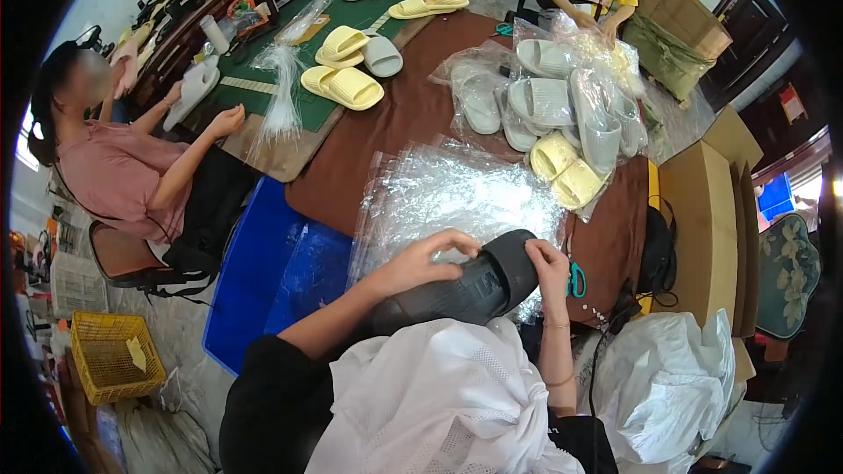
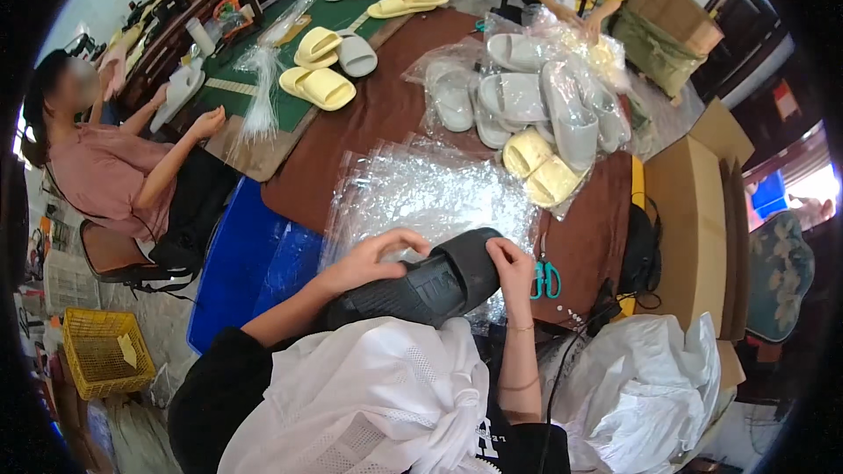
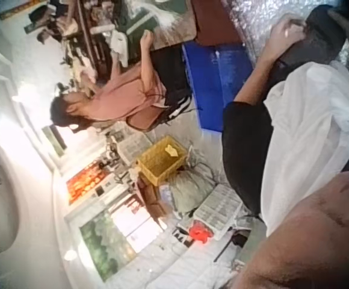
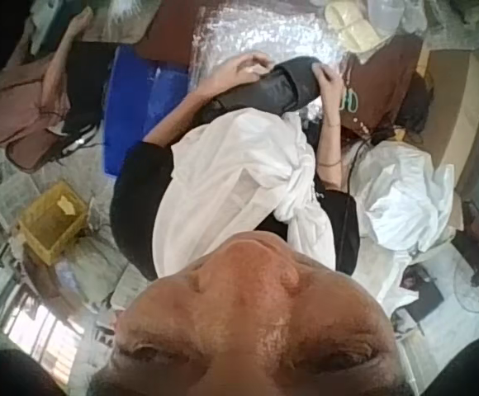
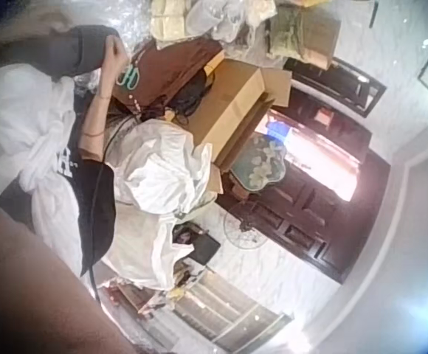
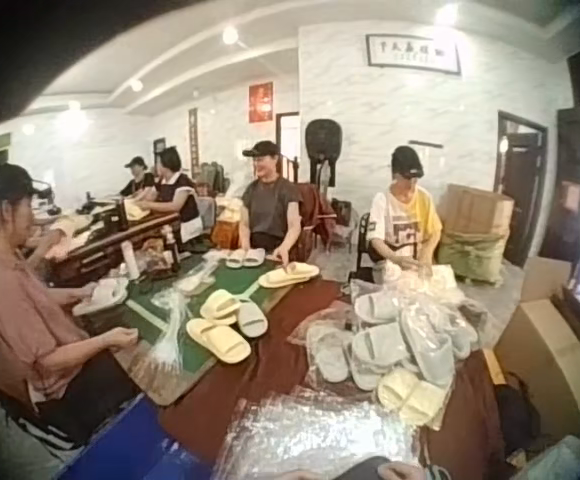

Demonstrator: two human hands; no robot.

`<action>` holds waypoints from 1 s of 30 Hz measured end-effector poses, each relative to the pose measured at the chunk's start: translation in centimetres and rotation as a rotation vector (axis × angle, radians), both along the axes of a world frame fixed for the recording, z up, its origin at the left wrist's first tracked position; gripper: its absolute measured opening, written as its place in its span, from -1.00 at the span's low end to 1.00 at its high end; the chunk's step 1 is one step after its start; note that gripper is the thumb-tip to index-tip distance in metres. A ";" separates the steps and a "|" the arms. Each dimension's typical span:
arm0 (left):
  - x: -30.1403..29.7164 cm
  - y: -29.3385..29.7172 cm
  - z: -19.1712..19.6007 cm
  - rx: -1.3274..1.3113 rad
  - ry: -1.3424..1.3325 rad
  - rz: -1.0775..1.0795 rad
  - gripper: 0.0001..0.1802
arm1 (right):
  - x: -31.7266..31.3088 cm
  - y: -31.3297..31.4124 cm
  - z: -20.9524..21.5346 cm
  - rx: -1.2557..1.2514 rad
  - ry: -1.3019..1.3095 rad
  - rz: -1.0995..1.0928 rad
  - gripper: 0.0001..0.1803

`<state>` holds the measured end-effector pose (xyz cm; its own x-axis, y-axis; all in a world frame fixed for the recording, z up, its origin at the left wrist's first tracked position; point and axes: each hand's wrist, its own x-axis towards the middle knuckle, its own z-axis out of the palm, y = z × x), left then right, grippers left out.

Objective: The person trims slippers using scissors and packs the slippers into plastic bags by hand.

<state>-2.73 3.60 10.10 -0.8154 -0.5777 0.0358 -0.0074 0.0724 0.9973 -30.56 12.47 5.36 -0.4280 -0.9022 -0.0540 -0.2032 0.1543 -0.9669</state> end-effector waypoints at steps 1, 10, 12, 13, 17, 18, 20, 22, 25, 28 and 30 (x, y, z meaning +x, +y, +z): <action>1.2 1.0 -1.0 0.133 0.099 -0.031 -0.43 | -0.1 0.4 -0.3 -0.002 0.012 0.002 -0.82; 5.2 4.6 0.6 0.625 -0.078 0.102 -0.16 | 1.9 -1.1 -0.1 -0.060 0.070 0.081 -0.78; 6.2 4.3 -0.9 0.648 -0.012 0.189 -0.18 | 2.5 -2.4 1.6 -0.155 0.149 0.077 -0.73; 6.6 4.2 -1.6 0.670 0.046 0.272 -0.20 | 3.3 -3.3 2.5 -0.238 0.029 0.000 -0.72; 8.8 1.6 -4.9 0.691 0.396 0.716 -0.25 | 3.7 -4.1 1.7 -0.239 -0.168 -0.176 -0.74; 9.2 0.4 -4.8 0.682 0.466 0.798 -0.25 | 3.0 -3.7 0.5 -0.239 -0.161 -0.170 -0.74; 10.8 -2.2 -5.4 0.631 0.489 0.980 -0.29 | 2.0 -2.0 -1.8 -0.125 -0.103 -0.121 -0.74; 12.6 -5.0 -6.0 0.480 0.503 1.111 -0.44 | 1.8 -0.1 -2.6 -0.088 -0.122 -0.114 -0.75; 14.6 -10.2 -6.7 0.394 0.526 1.239 -0.43 | 0.8 2.5 -3.6 -0.045 -0.188 -0.181 -0.78; 14.1 -16.0 -8.4 0.106 0.349 1.365 -0.34 | -0.7 5.0 -4.4 -0.068 -0.182 -0.341 -0.78; 16.5 -20.0 -10.9 0.044 0.428 1.320 -0.25 | -0.2 4.9 -4.0 0.081 -0.180 -0.305 -0.77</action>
<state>13.73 -16.38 -0.78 0.3989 -0.9111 0.1037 0.2580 0.2200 0.9408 -30.73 17.37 1.37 -0.6542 -0.7240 -0.2190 0.0360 0.2593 -0.9651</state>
